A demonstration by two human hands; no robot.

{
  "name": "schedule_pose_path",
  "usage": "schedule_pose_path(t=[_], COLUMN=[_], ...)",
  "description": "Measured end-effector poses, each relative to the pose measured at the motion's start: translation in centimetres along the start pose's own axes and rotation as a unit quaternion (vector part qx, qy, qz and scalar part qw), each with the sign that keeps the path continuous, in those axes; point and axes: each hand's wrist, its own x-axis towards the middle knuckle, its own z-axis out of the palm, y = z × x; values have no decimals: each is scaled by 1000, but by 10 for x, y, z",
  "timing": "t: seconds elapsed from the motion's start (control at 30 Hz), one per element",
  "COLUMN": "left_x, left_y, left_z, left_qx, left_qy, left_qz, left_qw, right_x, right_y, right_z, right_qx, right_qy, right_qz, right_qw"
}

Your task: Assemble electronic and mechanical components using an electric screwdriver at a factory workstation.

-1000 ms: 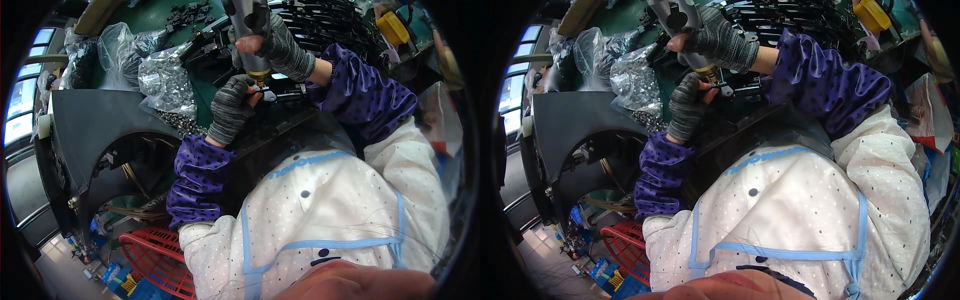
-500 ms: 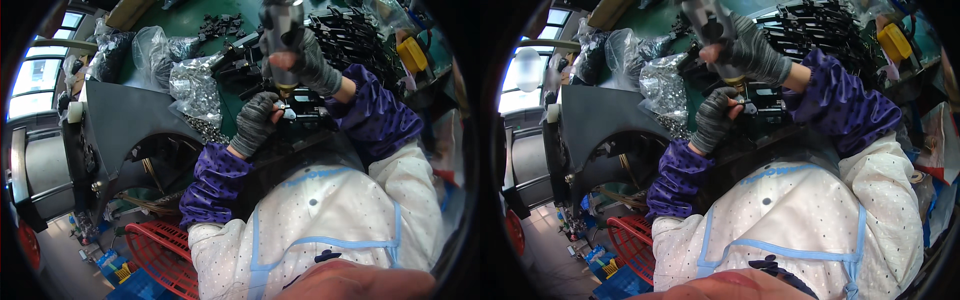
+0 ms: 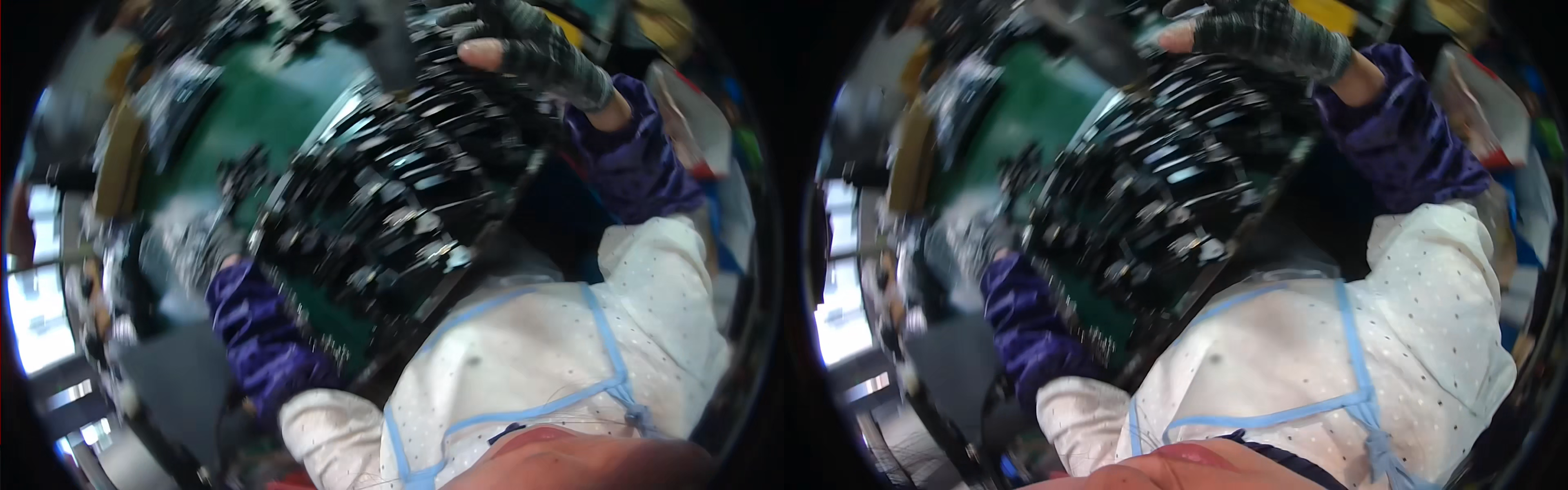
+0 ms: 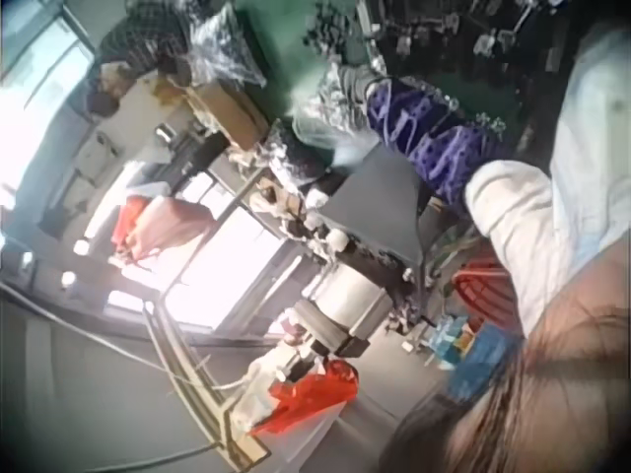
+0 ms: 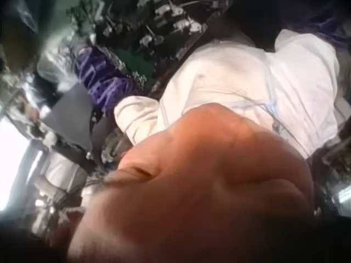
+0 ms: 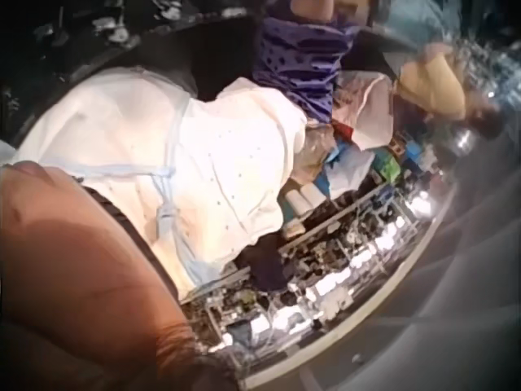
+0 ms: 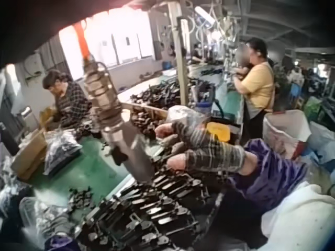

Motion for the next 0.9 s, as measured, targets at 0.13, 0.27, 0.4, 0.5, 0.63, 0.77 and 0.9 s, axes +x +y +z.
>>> schedule_pose_path(t=[0.13, 0.27, 0.4, 0.5, 0.63, 0.77, 0.9], left_x=[10, 5, -5, -10, -8, -12, -21], left_y=[7, 1, -7, -8, -8, -9, -3], left_z=[0, 7, 7, 8, 9, 13, -8], left_qx=[-39, -111, -180, -219, -245, -276, -248], left_qy=[-42, -63, -68, -68, -69, -57, -32], left_qz=[-40, -77, -107, -118, -120, -128, -88], left_qw=[998, 989, 975, 966, 960, 951, 964], right_x=[-56, -97, -85, -62, -73, -85, -82], right_y=[97, 123, 175, 181, 211, 192, 200], right_z=[-129, -133, -122, -106, -116, -129, -124], right_qx=[-52, -297, -394, -467, -456, -416, -447], right_qy=[91, 107, 53, -10, 47, 56, 18], right_qz=[117, 147, 127, 183, 85, 155, 176], right_qw=[988, 938, 909, 865, 885, 894, 877])
